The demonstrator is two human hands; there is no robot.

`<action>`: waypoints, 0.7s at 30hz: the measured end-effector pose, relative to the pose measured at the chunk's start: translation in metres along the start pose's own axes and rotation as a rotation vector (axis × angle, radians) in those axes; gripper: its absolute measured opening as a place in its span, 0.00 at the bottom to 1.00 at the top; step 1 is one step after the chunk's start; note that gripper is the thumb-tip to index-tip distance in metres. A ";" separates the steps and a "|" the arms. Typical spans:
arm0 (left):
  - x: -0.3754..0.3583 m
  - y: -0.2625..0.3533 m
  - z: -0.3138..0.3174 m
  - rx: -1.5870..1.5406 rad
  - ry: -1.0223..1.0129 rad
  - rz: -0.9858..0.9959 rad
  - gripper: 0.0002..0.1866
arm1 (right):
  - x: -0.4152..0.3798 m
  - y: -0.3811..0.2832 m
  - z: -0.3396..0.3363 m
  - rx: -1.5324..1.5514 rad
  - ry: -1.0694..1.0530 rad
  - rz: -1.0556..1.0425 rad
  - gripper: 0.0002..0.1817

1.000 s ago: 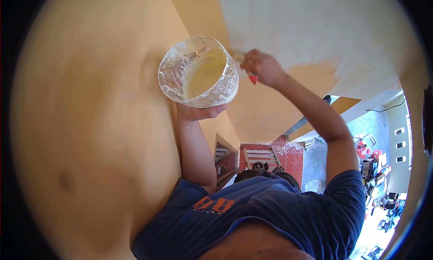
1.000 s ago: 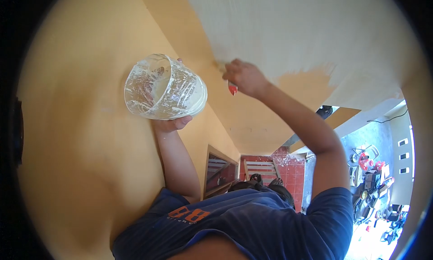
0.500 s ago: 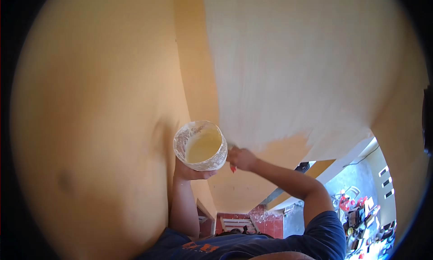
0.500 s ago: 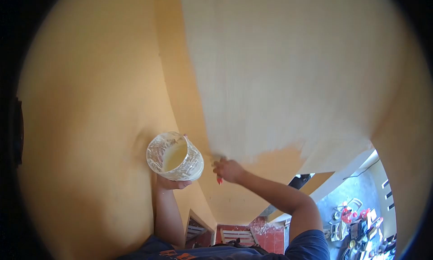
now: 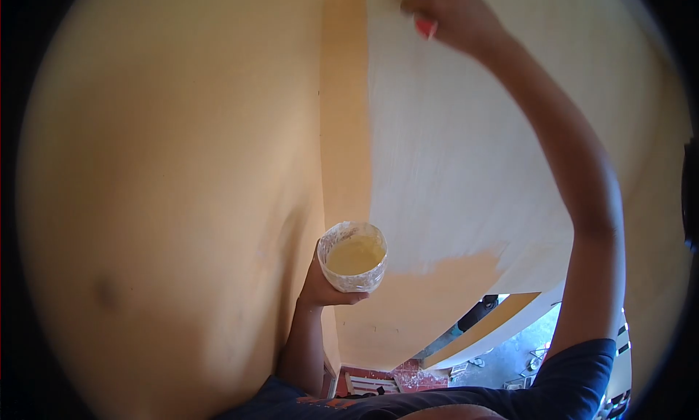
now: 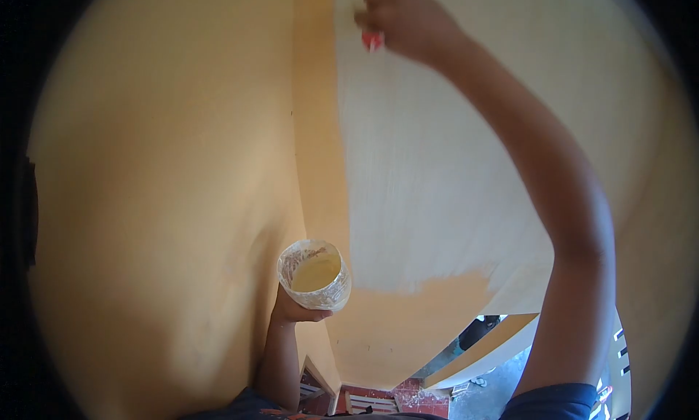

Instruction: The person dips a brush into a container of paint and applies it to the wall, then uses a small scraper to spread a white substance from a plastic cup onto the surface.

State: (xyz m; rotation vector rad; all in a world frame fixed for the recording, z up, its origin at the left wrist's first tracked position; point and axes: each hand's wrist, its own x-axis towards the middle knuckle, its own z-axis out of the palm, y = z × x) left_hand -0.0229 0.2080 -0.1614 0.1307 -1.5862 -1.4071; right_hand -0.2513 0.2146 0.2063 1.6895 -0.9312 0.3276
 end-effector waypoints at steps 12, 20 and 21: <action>0.008 0.004 0.001 -0.061 -0.118 0.108 0.50 | -0.135 -0.132 0.057 0.535 -0.273 -0.267 0.13; 0.003 -0.003 -0.002 0.044 -0.080 0.106 0.51 | 0.033 0.061 -0.052 0.032 0.326 0.054 0.10; 0.002 -0.005 -0.003 0.053 -0.066 0.102 0.50 | 0.049 0.076 -0.053 0.002 0.383 0.011 0.10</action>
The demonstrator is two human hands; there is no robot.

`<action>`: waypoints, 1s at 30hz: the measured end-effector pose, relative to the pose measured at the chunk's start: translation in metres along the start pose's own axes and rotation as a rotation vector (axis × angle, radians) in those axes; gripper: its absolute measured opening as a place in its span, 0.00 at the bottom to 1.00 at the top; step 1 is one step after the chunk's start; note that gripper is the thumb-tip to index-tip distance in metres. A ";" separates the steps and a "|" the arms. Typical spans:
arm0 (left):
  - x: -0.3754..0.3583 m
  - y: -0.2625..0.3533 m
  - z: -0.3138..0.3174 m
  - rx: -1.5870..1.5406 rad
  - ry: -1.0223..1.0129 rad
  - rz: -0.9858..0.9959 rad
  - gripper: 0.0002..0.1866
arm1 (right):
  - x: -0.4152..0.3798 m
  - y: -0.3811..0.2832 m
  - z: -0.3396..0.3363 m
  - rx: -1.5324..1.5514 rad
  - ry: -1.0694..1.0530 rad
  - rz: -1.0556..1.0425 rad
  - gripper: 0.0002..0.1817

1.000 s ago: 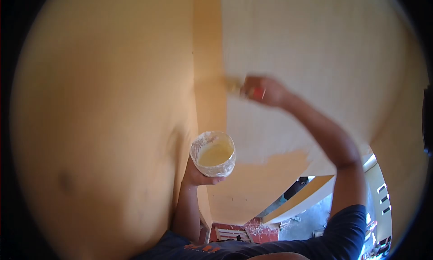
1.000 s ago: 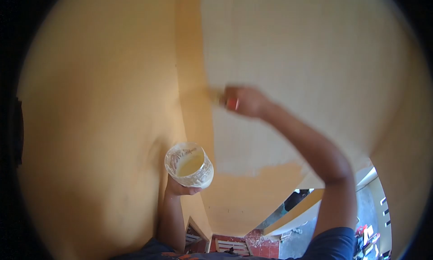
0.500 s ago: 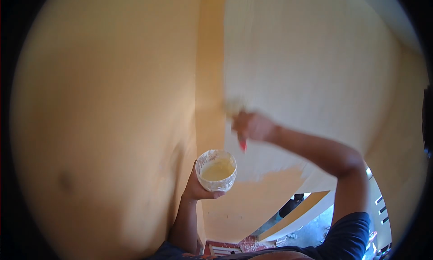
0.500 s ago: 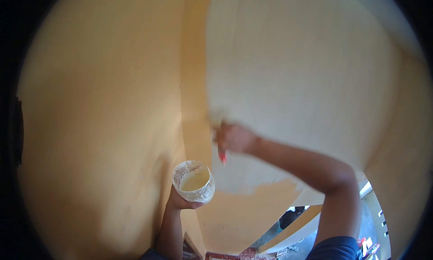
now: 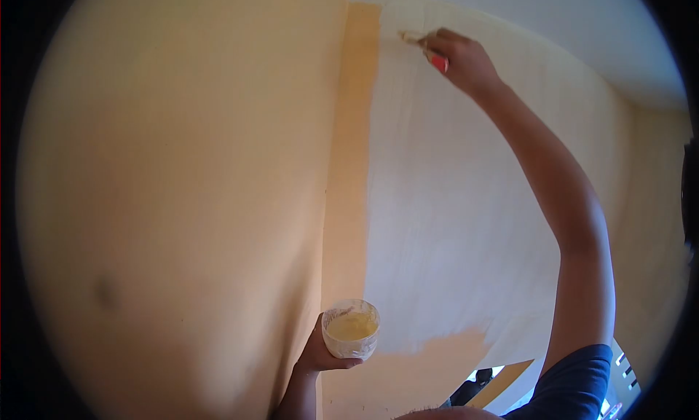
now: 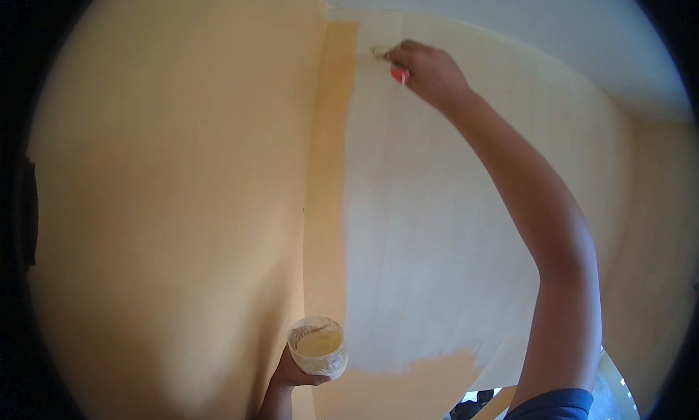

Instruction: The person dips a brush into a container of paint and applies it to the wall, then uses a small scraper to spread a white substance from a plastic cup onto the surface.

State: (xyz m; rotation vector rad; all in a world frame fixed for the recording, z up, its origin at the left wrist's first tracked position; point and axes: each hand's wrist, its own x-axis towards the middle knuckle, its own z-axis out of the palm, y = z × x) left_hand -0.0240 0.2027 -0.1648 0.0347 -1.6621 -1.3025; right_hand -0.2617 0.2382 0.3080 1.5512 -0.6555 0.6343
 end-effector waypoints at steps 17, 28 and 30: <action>0.001 0.008 0.001 -0.012 -0.021 0.000 0.51 | -0.160 -0.140 0.029 0.367 -0.371 -0.311 0.10; 0.000 -0.004 -0.005 0.025 -0.054 0.017 0.49 | 0.056 0.041 0.032 -0.069 0.074 0.138 0.12; 0.003 -0.006 -0.004 0.005 -0.081 0.062 0.49 | 0.086 0.059 0.042 -0.096 0.059 0.158 0.13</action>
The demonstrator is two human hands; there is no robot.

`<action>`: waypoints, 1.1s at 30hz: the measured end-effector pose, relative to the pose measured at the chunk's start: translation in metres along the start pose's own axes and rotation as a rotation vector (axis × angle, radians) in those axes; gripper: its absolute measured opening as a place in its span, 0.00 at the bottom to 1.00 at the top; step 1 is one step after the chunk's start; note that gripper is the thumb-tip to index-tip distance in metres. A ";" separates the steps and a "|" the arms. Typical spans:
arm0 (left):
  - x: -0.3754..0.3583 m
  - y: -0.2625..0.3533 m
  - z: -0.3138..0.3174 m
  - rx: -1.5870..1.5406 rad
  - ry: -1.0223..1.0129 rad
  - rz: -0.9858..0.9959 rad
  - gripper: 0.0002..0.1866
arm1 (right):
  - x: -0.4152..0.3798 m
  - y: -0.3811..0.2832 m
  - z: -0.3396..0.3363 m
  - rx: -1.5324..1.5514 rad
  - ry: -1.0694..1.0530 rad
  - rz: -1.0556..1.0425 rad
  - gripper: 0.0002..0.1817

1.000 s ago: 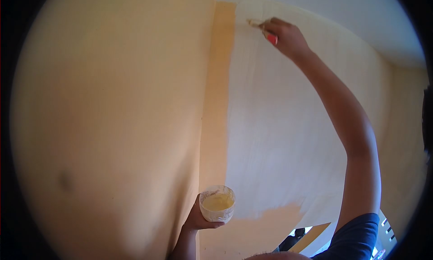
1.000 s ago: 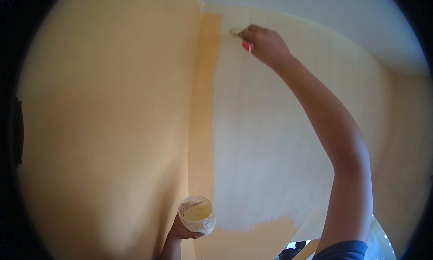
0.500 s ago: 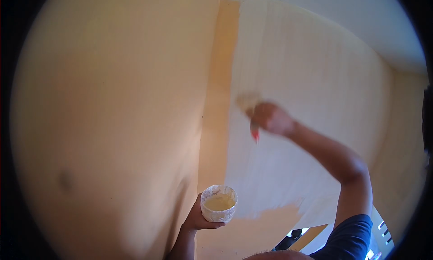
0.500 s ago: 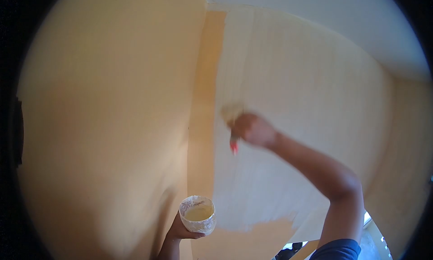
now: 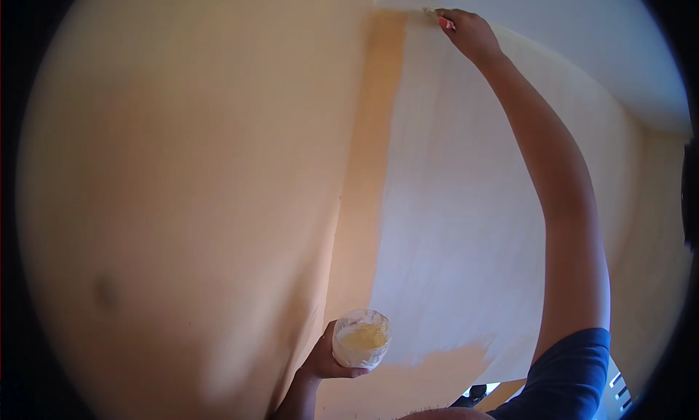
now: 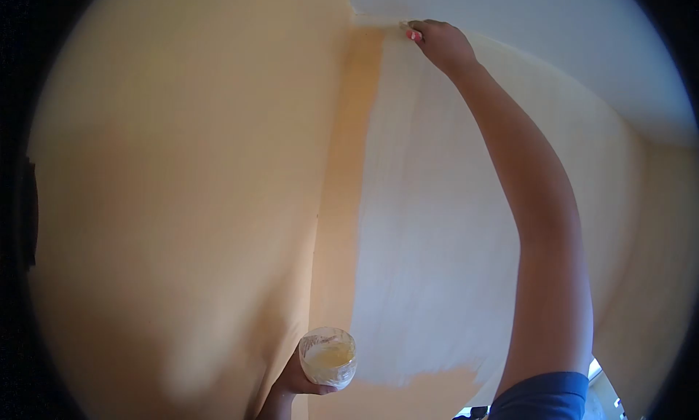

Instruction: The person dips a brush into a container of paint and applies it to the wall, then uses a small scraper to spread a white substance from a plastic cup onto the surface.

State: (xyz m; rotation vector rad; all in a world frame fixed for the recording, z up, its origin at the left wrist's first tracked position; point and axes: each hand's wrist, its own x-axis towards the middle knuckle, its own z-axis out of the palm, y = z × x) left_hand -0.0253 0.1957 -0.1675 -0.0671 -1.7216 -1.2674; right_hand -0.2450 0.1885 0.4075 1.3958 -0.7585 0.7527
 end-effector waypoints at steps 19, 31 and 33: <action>-0.005 0.002 0.002 0.120 0.064 -0.032 0.50 | 0.028 -0.046 0.026 0.110 -0.002 -0.060 0.12; -0.009 0.023 0.005 0.144 0.090 -0.111 0.52 | -0.065 -0.120 0.004 0.573 -0.619 -0.034 0.12; -0.009 0.017 0.002 0.166 0.077 -0.134 0.52 | -0.027 -0.086 0.029 0.489 -0.547 0.058 0.13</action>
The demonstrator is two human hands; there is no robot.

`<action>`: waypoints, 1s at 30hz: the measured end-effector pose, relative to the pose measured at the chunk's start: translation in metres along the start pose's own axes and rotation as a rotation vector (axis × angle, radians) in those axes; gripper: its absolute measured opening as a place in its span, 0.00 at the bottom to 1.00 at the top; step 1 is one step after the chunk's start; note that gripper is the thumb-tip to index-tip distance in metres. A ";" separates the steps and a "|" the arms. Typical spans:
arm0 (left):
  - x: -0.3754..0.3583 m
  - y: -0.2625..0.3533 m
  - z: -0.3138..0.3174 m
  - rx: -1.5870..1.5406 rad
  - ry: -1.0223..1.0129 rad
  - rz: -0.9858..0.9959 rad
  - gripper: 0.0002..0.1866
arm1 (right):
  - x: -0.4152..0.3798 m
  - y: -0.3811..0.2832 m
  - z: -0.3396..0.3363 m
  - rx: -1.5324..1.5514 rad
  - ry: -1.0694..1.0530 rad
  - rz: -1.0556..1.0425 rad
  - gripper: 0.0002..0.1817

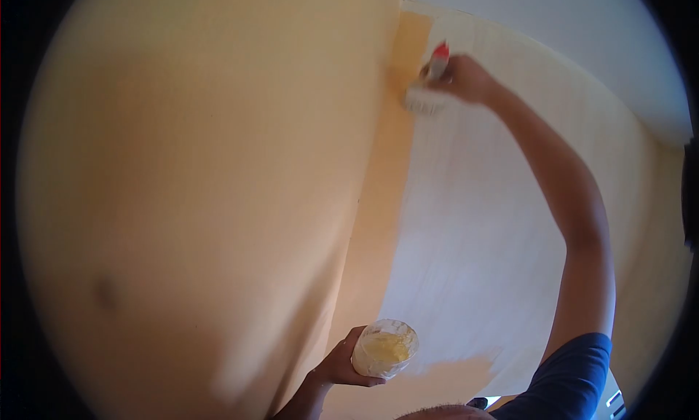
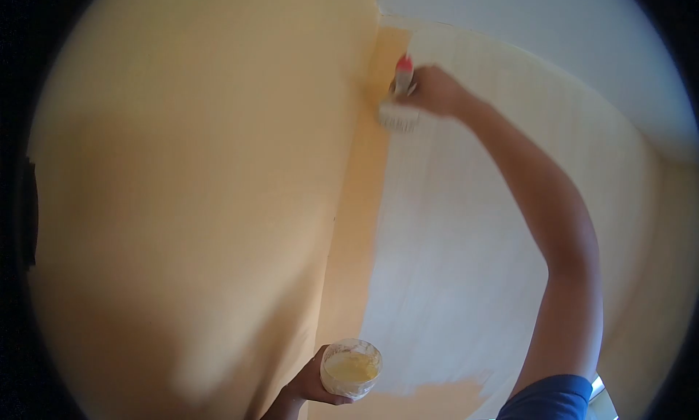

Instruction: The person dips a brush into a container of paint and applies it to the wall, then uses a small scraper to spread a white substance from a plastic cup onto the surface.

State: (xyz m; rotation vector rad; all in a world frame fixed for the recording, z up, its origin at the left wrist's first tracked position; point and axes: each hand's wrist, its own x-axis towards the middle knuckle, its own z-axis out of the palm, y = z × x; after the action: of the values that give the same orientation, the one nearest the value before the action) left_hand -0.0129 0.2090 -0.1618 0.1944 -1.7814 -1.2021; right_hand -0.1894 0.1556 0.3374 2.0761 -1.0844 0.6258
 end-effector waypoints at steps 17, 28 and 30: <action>0.002 0.010 -0.001 0.031 -0.026 -0.037 0.52 | 0.027 0.000 -0.030 -0.327 0.349 -0.262 0.13; 0.001 0.008 -0.002 0.032 -0.052 -0.061 0.52 | 0.077 0.025 -0.041 -0.553 0.471 -0.180 0.14; 0.002 0.011 -0.002 0.011 -0.043 -0.045 0.53 | 0.044 -0.006 -0.028 -0.431 0.326 -0.285 0.14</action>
State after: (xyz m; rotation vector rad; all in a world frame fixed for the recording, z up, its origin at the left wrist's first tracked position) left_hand -0.0084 0.2128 -0.1517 0.2176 -1.8304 -1.2371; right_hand -0.1638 0.1575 0.3833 1.6428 -0.6517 0.5117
